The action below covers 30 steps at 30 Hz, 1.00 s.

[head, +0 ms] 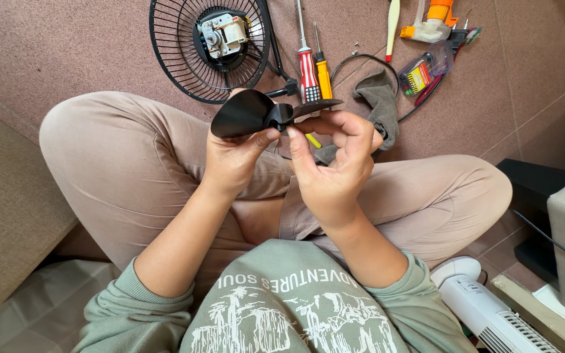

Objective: The person disassembles a small electric fan by removing the front grille and fan blades using a screwdriver. They then reassemble the fan by reattaching the blades and securing the grille with screws.

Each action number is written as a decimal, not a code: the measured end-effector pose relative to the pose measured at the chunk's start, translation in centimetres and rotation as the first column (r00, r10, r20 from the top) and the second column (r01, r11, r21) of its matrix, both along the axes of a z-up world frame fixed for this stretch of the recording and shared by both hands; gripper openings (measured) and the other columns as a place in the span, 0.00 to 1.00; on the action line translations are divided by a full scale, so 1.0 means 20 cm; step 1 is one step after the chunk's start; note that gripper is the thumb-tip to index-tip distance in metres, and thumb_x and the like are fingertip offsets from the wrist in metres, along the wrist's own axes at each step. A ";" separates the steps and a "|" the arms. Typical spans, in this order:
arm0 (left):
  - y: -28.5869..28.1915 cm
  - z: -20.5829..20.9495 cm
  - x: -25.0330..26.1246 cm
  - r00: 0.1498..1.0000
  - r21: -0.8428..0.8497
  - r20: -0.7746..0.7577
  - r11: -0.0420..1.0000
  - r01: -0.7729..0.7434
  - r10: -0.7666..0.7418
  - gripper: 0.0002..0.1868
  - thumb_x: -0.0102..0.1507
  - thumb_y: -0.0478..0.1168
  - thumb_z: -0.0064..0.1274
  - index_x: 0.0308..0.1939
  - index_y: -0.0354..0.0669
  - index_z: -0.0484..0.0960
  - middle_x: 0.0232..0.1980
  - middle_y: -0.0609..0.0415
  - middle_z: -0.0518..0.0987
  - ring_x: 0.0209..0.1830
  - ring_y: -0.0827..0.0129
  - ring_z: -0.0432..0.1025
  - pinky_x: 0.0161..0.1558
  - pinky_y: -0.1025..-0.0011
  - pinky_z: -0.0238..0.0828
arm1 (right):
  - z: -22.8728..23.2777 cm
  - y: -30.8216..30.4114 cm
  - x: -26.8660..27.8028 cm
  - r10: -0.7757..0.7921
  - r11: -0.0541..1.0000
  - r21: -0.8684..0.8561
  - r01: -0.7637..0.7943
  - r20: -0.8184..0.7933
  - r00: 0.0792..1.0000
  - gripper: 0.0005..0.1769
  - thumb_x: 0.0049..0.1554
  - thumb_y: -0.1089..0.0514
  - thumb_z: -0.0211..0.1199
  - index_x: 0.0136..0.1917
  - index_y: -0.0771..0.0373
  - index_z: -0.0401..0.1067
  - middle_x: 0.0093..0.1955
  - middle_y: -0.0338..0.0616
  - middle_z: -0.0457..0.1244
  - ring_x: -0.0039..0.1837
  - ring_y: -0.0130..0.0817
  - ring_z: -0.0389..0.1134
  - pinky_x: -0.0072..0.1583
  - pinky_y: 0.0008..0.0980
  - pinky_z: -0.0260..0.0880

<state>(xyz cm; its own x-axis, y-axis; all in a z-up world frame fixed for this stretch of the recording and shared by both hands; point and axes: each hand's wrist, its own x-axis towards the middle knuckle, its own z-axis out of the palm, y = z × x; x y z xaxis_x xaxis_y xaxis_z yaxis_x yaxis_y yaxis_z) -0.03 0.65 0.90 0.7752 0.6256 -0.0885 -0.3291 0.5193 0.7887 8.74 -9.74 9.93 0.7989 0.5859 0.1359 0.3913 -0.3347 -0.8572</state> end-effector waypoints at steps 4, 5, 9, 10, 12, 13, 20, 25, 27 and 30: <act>0.02 0.02 0.00 1.000 0.066 -0.023 0.998 0.023 -0.021 0.13 0.66 0.29 0.64 0.51 0.35 0.77 0.53 0.58 0.73 0.50 0.74 0.69 0.53 0.79 0.68 | 0.01 0.01 0.00 -0.001 1.000 0.027 0.002 -0.047 0.999 0.29 0.63 0.72 0.71 0.66 0.66 0.55 0.55 0.48 0.68 0.56 0.29 0.73 0.61 0.22 0.70; 0.02 0.03 0.00 1.000 0.058 -0.006 0.998 0.016 -0.016 0.11 0.67 0.29 0.64 0.50 0.35 0.78 0.52 0.58 0.73 0.50 0.75 0.69 0.54 0.79 0.68 | 0.01 0.01 0.00 -0.009 1.000 0.021 0.010 -0.040 0.999 0.28 0.62 0.72 0.72 0.66 0.66 0.56 0.57 0.48 0.66 0.56 0.28 0.73 0.61 0.22 0.70; 0.00 0.03 -0.01 0.998 -0.106 -0.065 0.994 0.011 -0.018 0.16 0.67 0.31 0.64 0.56 0.37 0.76 0.53 0.59 0.77 0.53 0.76 0.71 0.59 0.77 0.70 | 0.03 0.02 0.02 0.067 0.994 -0.095 -0.054 0.139 0.988 0.26 0.60 0.70 0.74 0.63 0.63 0.62 0.55 0.42 0.68 0.53 0.26 0.69 0.61 0.25 0.62; 0.00 0.03 -0.01 0.997 -0.106 -0.073 0.994 0.004 -0.012 0.16 0.67 0.31 0.64 0.57 0.38 0.76 0.54 0.59 0.77 0.53 0.76 0.71 0.59 0.77 0.70 | 0.04 0.02 0.03 0.119 0.985 -0.151 -0.087 0.215 0.969 0.25 0.59 0.70 0.75 0.62 0.63 0.64 0.53 0.39 0.70 0.51 0.27 0.68 0.61 0.26 0.58; 0.00 0.02 -0.01 0.996 -0.109 -0.087 0.994 -0.012 0.002 0.17 0.67 0.32 0.64 0.58 0.38 0.76 0.54 0.60 0.78 0.54 0.78 0.71 0.59 0.77 0.70 | 0.05 0.01 0.05 0.131 0.978 -0.198 -0.067 0.333 0.934 0.24 0.57 0.67 0.77 0.59 0.59 0.67 0.52 0.39 0.68 0.53 0.31 0.67 0.61 0.28 0.55; 0.00 0.01 -0.01 0.996 -0.112 -0.085 0.994 -0.005 -0.004 0.17 0.67 0.31 0.64 0.57 0.38 0.76 0.54 0.60 0.78 0.54 0.77 0.72 0.59 0.77 0.70 | 0.06 0.01 0.05 0.140 0.974 -0.220 -0.055 0.390 0.910 0.23 0.56 0.65 0.78 0.58 0.57 0.68 0.51 0.38 0.67 0.53 0.32 0.67 0.60 0.29 0.54; -0.02 0.01 0.00 0.999 -0.140 -0.036 0.990 -0.003 -0.002 0.16 0.66 0.27 0.62 0.55 0.37 0.77 0.55 0.59 0.78 0.54 0.76 0.72 0.60 0.76 0.71 | 0.04 0.01 0.08 0.177 0.968 -0.243 -0.068 0.462 0.869 0.22 0.58 0.62 0.77 0.59 0.57 0.66 0.53 0.38 0.67 0.54 0.33 0.66 0.61 0.35 0.50; 0.01 0.03 0.00 0.998 0.104 -0.069 0.995 0.001 0.006 0.16 0.66 0.24 0.62 0.55 0.35 0.77 0.55 0.57 0.76 0.54 0.77 0.71 0.58 0.77 0.69 | 0.05 0.00 0.09 0.197 0.944 -0.324 -0.061 0.408 0.891 0.23 0.56 0.64 0.77 0.57 0.61 0.66 0.50 0.40 0.65 0.50 0.35 0.63 0.60 0.40 0.50; 0.01 0.03 0.02 0.998 0.279 -0.038 0.960 -0.037 0.049 0.16 0.66 0.23 0.63 0.53 0.36 0.77 0.54 0.56 0.75 0.52 0.78 0.72 0.55 0.79 0.70 | 0.03 0.00 0.08 0.127 0.949 -0.315 -0.019 0.326 0.937 0.24 0.54 0.67 0.75 0.57 0.64 0.64 0.50 0.46 0.63 0.53 0.42 0.60 0.57 0.36 0.57; -0.02 0.02 0.02 0.998 0.121 -0.067 0.993 -0.002 0.010 0.15 0.66 0.25 0.61 0.54 0.36 0.76 0.56 0.58 0.75 0.52 0.78 0.72 0.53 0.77 0.72 | -0.01 0.01 0.06 0.007 0.997 -0.083 -0.004 0.033 0.999 0.24 0.60 0.70 0.72 0.62 0.65 0.60 0.54 0.46 0.62 0.55 0.35 0.62 0.60 0.29 0.64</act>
<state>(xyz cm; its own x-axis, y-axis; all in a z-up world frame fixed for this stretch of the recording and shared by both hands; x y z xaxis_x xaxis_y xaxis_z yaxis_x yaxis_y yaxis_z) 0.38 0.35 1.25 0.7660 0.6396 -0.0642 -0.2756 0.4170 0.8661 9.99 -9.50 9.68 0.7913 0.6008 0.1136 0.4215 -0.4013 -0.8132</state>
